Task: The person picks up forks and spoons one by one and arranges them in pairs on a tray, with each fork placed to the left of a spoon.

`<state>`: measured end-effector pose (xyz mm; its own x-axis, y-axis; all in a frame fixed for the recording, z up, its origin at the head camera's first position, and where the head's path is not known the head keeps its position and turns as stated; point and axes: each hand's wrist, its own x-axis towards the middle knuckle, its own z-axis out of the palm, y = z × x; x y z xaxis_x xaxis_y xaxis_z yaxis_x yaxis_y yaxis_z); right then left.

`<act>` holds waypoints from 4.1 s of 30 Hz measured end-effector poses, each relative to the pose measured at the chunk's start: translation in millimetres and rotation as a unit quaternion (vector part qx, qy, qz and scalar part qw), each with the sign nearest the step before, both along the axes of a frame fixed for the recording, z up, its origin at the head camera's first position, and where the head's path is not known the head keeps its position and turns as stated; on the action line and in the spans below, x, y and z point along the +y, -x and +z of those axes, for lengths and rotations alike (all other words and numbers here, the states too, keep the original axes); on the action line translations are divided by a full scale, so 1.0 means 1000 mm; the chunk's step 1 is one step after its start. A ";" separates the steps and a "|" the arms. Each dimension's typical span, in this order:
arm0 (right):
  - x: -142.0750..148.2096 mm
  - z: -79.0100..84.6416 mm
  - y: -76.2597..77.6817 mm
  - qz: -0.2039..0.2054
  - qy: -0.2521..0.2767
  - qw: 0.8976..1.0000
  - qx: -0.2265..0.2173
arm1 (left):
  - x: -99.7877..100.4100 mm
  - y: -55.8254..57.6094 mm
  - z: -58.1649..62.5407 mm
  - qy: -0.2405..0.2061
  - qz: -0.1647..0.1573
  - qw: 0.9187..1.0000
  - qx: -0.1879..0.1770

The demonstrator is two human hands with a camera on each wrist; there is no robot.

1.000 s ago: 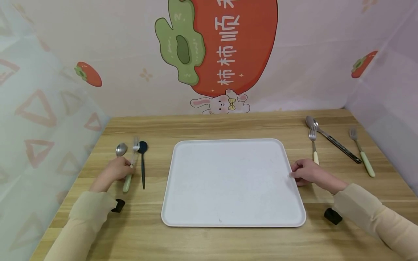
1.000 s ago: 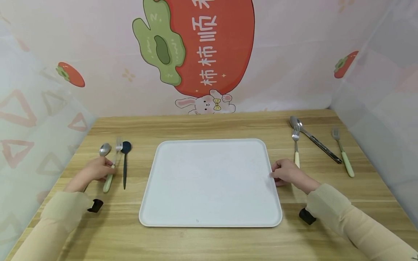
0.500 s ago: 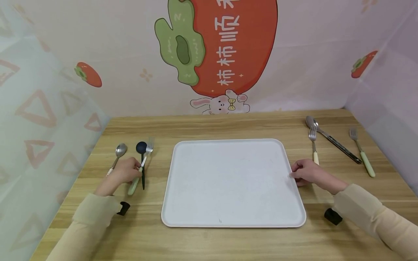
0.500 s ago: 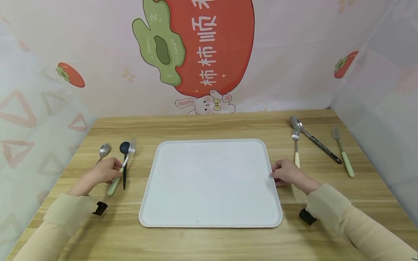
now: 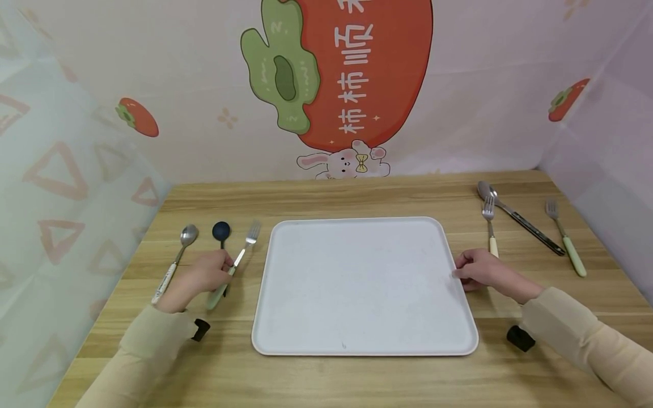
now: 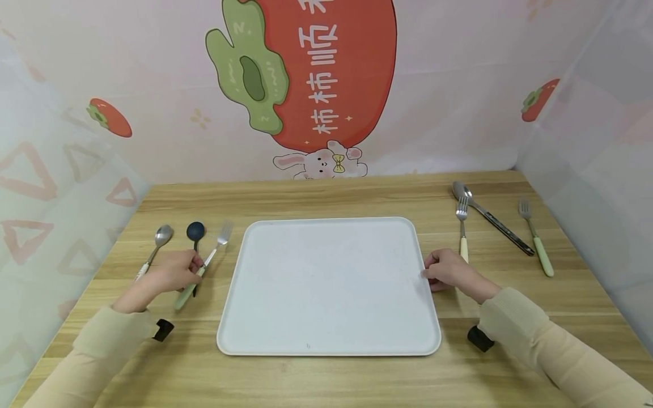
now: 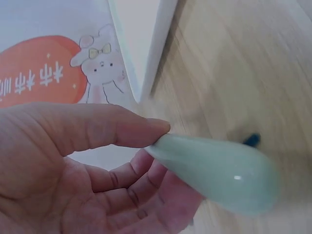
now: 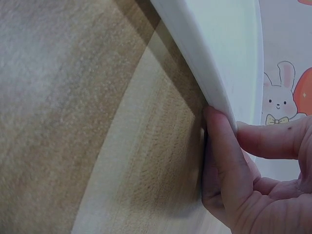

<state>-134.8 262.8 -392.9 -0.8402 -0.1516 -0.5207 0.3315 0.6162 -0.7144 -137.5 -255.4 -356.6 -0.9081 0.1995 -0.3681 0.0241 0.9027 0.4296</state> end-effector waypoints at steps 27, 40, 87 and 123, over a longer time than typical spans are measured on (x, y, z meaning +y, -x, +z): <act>0.001 -0.001 0.001 -0.001 0.004 1.000 0.000 | 0.044 -0.009 0.005 -0.002 -0.054 0.999 -0.003; 0.001 -0.001 0.001 0.002 0.000 1.000 -0.005 | 0.058 -0.008 -0.008 -0.075 0.019 0.995 -0.063; 0.001 -0.001 0.000 0.003 -0.001 1.000 -0.001 | 0.093 -0.017 -0.026 -0.046 0.065 0.996 -0.042; 0.001 -0.001 -0.001 0.003 0.004 1.000 -0.001 | 0.082 -0.013 -0.014 -0.045 0.013 0.999 -0.010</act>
<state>-133.7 264.0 -393.7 -0.8379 -0.1599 -0.5220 0.3303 0.6129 -0.7178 -124.6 -173.6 -370.9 -0.9059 0.2086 -0.3684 -0.0086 0.8610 0.5086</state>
